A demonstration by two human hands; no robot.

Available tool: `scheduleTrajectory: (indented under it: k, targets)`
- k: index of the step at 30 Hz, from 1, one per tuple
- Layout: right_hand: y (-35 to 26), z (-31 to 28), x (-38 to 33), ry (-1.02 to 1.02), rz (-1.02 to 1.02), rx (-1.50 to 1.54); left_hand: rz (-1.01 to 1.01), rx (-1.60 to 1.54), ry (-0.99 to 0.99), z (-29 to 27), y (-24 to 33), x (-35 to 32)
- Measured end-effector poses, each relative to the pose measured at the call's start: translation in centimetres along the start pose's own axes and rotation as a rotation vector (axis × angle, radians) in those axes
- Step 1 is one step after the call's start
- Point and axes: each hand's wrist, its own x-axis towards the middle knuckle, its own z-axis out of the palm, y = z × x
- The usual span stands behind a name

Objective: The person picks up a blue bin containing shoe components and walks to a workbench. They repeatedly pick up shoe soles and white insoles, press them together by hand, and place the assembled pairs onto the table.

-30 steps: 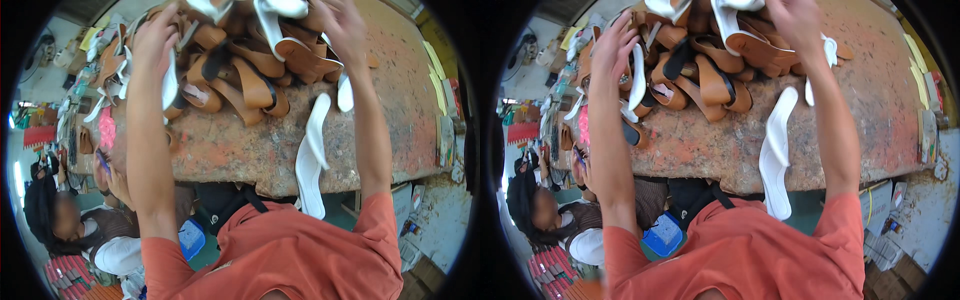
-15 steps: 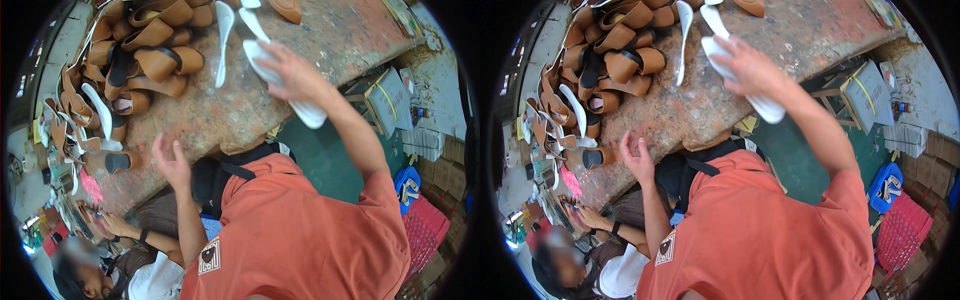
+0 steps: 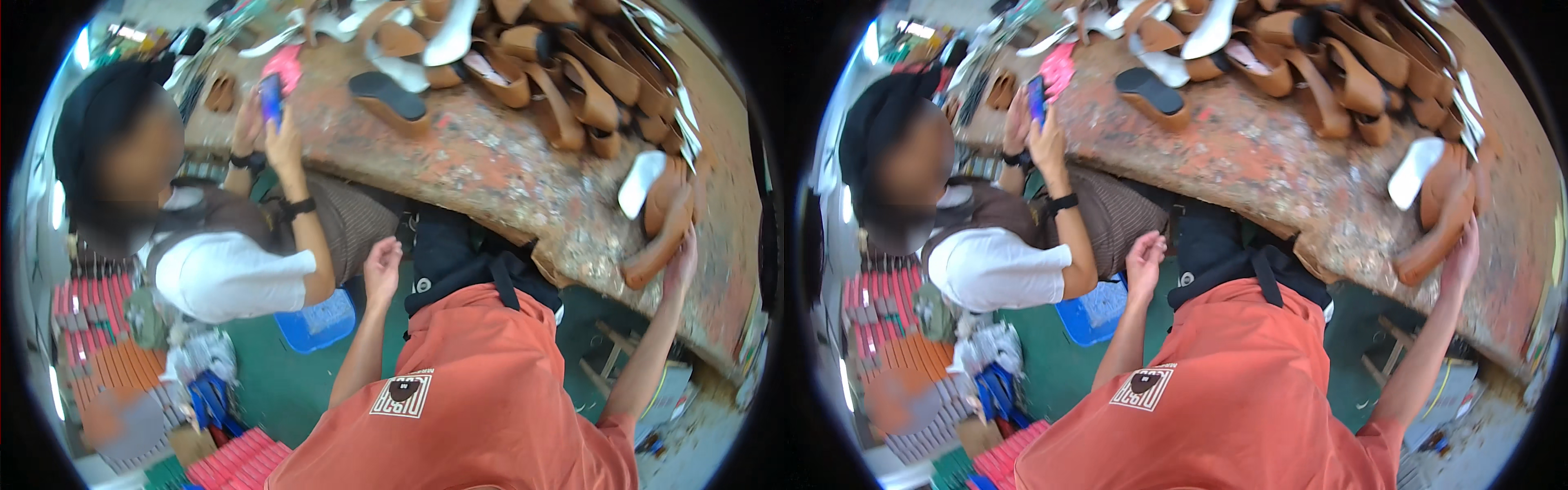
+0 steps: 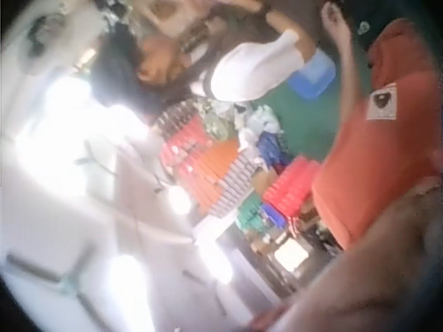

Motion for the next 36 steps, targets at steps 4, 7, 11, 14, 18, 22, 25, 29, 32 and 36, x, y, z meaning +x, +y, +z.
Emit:
scheduleTrajectory:
  k: [4,7,11,14,18,22,25,29,32,36]
  targets:
    - [3.0,-4.1,1.1,0.142,-0.304,-0.474,-0.187,-0.043,0.062,-0.7,-2.8,-2.8]
    - [2.9,-1.8,-0.3,0.256,-0.286,-0.354,-0.109,-0.009,0.024,2.0,1.0,-2.5]
    - [3.5,2.8,-5.2,0.21,-0.607,-0.602,0.252,-0.071,-0.166,7.9,8.3,-0.6]
    - [1.4,2.7,-7.4,0.11,-0.327,-0.675,0.382,-0.044,-0.344,12.6,14.2,0.6]
    - [-1.9,4.1,-8.5,0.119,-0.003,-0.239,0.595,0.063,-0.431,20.1,19.3,3.3]
    - [-1.6,6.6,-8.5,-0.002,-0.105,-0.368,0.475,0.068,-0.526,28.6,23.2,5.7]
    - [-0.2,6.5,-7.3,0.035,-0.057,-0.279,0.238,-0.069,-0.579,30.3,22.8,7.7]
    - [0.0,5.2,-5.1,0.202,-0.04,-0.166,0.619,0.34,-0.36,22.0,25.1,6.4]
    - [0.0,2.4,-2.2,0.2,-0.315,-0.4,0.809,0.626,-0.326,14.6,24.4,6.5]
    - [-2.4,4.4,-0.9,-0.043,-0.832,-1.011,0.94,0.843,-0.225,9.8,21.7,5.6]
